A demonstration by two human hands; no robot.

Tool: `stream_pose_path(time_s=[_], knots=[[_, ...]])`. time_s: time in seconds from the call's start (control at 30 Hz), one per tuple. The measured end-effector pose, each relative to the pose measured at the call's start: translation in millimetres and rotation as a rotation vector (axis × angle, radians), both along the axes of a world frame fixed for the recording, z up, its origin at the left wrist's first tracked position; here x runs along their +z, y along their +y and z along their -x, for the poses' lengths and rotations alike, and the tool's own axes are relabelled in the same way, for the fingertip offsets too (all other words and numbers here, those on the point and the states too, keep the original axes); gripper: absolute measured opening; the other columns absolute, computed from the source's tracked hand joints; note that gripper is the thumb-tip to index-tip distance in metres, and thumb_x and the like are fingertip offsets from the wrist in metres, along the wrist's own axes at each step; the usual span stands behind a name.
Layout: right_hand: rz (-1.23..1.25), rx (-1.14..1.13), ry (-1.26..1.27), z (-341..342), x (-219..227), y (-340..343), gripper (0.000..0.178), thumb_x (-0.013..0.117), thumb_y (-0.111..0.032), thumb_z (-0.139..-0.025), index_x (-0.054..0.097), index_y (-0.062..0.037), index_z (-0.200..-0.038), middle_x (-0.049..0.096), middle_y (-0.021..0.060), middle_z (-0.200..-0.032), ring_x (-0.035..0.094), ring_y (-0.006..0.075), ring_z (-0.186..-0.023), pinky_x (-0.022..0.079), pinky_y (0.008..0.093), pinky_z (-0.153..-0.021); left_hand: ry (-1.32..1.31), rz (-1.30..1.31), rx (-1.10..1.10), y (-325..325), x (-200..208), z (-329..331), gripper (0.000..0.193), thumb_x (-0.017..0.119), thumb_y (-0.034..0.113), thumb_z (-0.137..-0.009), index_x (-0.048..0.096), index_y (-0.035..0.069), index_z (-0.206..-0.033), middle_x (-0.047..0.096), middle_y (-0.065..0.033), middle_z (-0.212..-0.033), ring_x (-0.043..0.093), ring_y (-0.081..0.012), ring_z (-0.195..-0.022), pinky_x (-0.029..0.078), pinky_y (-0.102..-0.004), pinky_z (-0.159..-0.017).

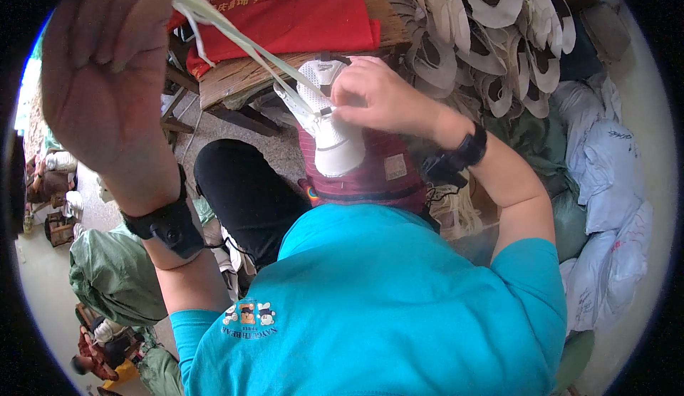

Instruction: The person sits on the floor and laces white shoes one at a time. They thread laces through eyelets, pull them tight, and tie knots, then place the finished shoes into a green sack. The process repeats with another shoe.

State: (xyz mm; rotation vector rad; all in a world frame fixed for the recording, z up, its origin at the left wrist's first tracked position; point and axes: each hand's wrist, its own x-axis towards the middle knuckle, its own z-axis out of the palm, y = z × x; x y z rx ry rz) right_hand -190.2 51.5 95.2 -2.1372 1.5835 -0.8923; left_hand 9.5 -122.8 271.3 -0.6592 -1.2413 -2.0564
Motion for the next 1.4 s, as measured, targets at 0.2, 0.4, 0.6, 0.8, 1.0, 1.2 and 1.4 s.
stream_pose_path(time_s=[0.2, 0.4, 0.6, 0.8, 1.0, 1.2, 1.4], knots=[[0.19, -0.245, 0.207, -29.4, -20.2, 14.3, 0.016, 0.071, -0.013, -0.083, 0.062, -0.0052, -0.094, 0.064, 0.0087, -0.109, 0.059, 0.0288, -0.114, 0.035, 0.0522, -0.116, -0.154, -0.138, 0.27, 18.3, -30.6, 23.5, 0.024, 0.042, 0.019, -0.111, 0.058, 0.001, -0.108, 0.035, 0.0075, -0.064, 0.03, -0.0032, -0.051, 0.032, -0.0181, -0.046], [0.233, -0.244, 0.293, -35.3, -23.0, 21.0, 0.015, 0.07, -0.01, -0.078, 0.063, -0.0036, -0.089, 0.062, 0.0113, -0.115, 0.056, 0.0314, -0.121, 0.038, 0.0482, -0.111, -0.255, -0.193, 0.209, 21.0, -48.1, 20.1, 0.028, 0.042, 0.023, -0.112, 0.058, 0.0, -0.106, 0.034, 0.0069, -0.064, 0.03, -0.0045, -0.053, 0.033, -0.02, -0.05], [0.204, -0.094, 0.24, -14.5, -18.4, 34.6, 0.014, 0.069, -0.009, -0.077, 0.062, -0.003, -0.088, 0.063, 0.0122, -0.121, 0.056, 0.032, -0.12, 0.041, 0.0455, -0.107, -0.304, -0.182, 0.293, 18.1, -54.3, 17.2, 0.03, 0.044, 0.024, -0.111, 0.059, -0.001, -0.106, 0.033, 0.0066, -0.065, 0.03, -0.0047, -0.054, 0.033, -0.0206, -0.051], [0.412, 0.029, 0.247, -45.0, -11.4, 49.7, 0.012, 0.073, -0.013, -0.081, 0.064, -0.0056, -0.085, 0.068, 0.0083, -0.108, 0.063, 0.0311, -0.107, 0.047, 0.0461, -0.1, -0.316, -0.184, 0.362, 14.7, -57.4, 21.8, 0.028, 0.047, 0.022, -0.11, 0.061, -0.001, -0.106, 0.035, 0.0067, -0.066, 0.033, -0.0043, -0.055, 0.035, -0.0214, -0.051], [0.2, 0.111, 0.112, -46.1, -37.2, 55.8, 0.013, 0.079, -0.012, -0.081, 0.071, -0.0085, -0.091, 0.073, 0.004, -0.103, 0.068, 0.0246, -0.095, 0.051, 0.0444, -0.099, -0.035, -0.145, 0.099, -64.1, -32.7, -37.2, 0.021, 0.051, 0.008, -0.103, 0.06, -0.011, -0.106, 0.041, -0.0009, -0.071, 0.039, -0.0112, -0.068, 0.037, -0.0267, -0.067], [0.09, 0.079, 0.102, -23.9, -34.3, 50.0, 0.007, 0.074, -0.014, -0.087, 0.071, -0.0085, -0.09, 0.071, 0.0042, -0.095, 0.067, 0.0222, -0.093, 0.05, 0.0418, -0.097, -0.009, -0.121, 0.34, -27.3, -47.9, 3.7, 0.02, 0.05, 0.015, -0.108, 0.058, -0.003, -0.113, 0.042, 0.0038, -0.071, 0.038, -0.0044, -0.061, 0.036, -0.0207, -0.056], [-0.081, -0.214, -0.645, -30.0, -7.4, -26.4, 0.02, 0.062, -0.025, -0.103, 0.07, -0.0069, -0.101, 0.069, 0.0014, -0.096, 0.063, 0.0096, -0.091, 0.05, 0.0266, -0.084, -0.016, -0.062, -0.127, -51.7, -52.3, -14.2, 0.03, 0.045, 0.014, -0.108, 0.058, -0.01, -0.121, 0.042, -0.0004, -0.074, 0.037, -0.0103, -0.069, 0.037, -0.0257, -0.067]])
